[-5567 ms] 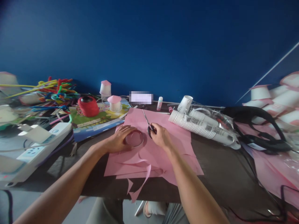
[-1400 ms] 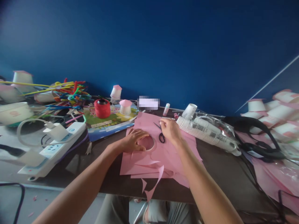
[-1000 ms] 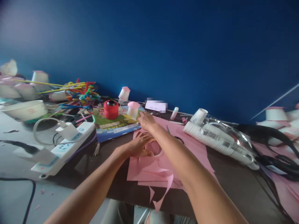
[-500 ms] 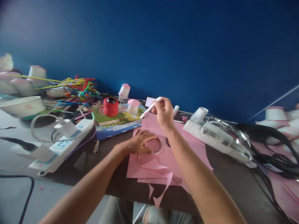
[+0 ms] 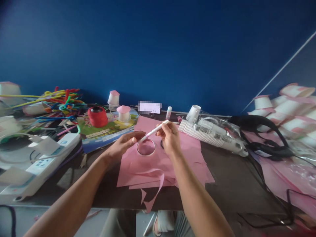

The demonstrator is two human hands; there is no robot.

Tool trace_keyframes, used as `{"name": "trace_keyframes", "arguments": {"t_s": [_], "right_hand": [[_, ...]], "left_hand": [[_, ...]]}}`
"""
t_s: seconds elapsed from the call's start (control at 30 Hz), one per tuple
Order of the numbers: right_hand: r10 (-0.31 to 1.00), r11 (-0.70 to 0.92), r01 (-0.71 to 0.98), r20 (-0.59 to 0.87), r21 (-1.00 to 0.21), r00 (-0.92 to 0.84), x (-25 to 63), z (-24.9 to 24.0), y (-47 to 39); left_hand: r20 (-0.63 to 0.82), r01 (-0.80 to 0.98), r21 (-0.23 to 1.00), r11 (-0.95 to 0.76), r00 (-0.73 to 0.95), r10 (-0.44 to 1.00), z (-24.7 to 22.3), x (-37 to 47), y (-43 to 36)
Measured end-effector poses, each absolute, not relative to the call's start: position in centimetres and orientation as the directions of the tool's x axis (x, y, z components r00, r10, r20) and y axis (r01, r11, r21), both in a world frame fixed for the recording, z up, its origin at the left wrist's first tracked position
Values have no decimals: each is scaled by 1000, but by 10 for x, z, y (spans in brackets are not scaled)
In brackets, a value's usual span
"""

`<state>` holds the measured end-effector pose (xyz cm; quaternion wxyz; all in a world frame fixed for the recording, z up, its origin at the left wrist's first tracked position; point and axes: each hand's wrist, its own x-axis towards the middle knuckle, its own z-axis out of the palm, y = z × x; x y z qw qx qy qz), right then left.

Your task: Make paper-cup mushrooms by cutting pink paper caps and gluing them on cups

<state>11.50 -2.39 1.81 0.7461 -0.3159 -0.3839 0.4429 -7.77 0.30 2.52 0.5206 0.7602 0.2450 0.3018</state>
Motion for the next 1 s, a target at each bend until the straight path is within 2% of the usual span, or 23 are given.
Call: {"name": "trace_keyframes", "arguments": {"t_s": [0.13, 0.33, 0.4, 0.57, 0.7, 0.8, 1.0], "right_hand": [[922, 370, -382, 285, -847, 261, 108, 15, -27], [974, 226, -338, 223, -913, 51, 103, 15, -30], [973, 230, -332, 228, -915, 45, 103, 15, -30], [950, 307, -320, 270, -896, 155, 108, 16, -31], [976, 212, -209, 216, -955, 7, 109, 19, -34], [967, 235, -82, 241, -969, -82, 109, 20, -35], [966, 257, -35, 257, -966, -2, 109, 18, -34]], "left_hand": [[147, 121, 944, -305, 676, 722, 20, -69, 2], [98, 170, 936, -307, 714, 693, 16, -60, -3], [80, 195, 932, -305, 711, 698, 16, -58, -5], [70, 268, 904, -333, 676, 734, 15, -57, -7], [84, 247, 906, -344, 693, 716, 17, -58, -9], [101, 240, 903, -355, 685, 722, 19, -58, -9], [110, 357, 828, -432, 652, 750, 22, -61, -7]]}}
